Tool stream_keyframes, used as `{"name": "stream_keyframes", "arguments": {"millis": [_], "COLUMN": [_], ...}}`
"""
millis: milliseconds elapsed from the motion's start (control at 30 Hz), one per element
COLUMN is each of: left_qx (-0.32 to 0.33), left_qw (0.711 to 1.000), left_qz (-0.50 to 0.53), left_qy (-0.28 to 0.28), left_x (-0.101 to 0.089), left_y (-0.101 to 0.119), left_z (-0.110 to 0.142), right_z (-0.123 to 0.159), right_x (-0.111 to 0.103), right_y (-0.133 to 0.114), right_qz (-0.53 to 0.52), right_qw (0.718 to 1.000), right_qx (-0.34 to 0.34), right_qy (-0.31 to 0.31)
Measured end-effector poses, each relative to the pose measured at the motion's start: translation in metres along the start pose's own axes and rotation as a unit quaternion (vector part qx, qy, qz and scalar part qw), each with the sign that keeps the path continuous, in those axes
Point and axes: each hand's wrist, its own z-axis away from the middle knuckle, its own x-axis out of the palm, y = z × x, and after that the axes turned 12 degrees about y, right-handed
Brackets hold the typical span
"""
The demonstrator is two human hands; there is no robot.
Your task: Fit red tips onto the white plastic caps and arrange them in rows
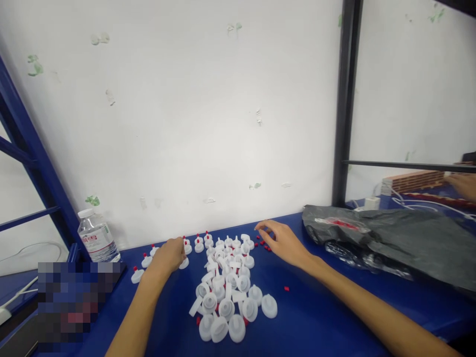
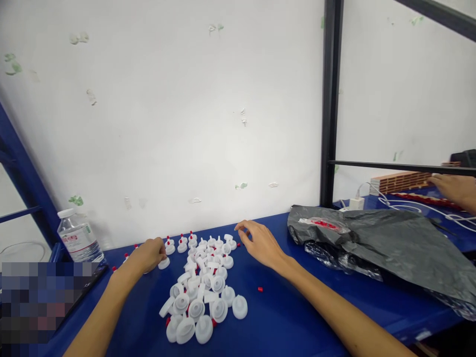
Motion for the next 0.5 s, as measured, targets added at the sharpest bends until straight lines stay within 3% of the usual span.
{"name": "stream_keyframes", "arguments": {"millis": [233, 500], "left_qx": [0.020, 0.063], "left_qw": [0.999, 0.989], "left_qz": [-0.041, -0.064], "left_qy": [0.025, 0.115], "left_x": [-0.001, -0.013], "left_y": [0.012, 0.034], "left_z": [0.008, 0.014], "right_z": [0.006, 0.015], "right_x": [0.007, 0.014], "right_y": [0.012, 0.012], "right_qz": [0.051, 0.037], "right_qw": [0.994, 0.977], "right_qx": [-0.069, -0.149], "right_qy": [-0.070, -0.150]}}
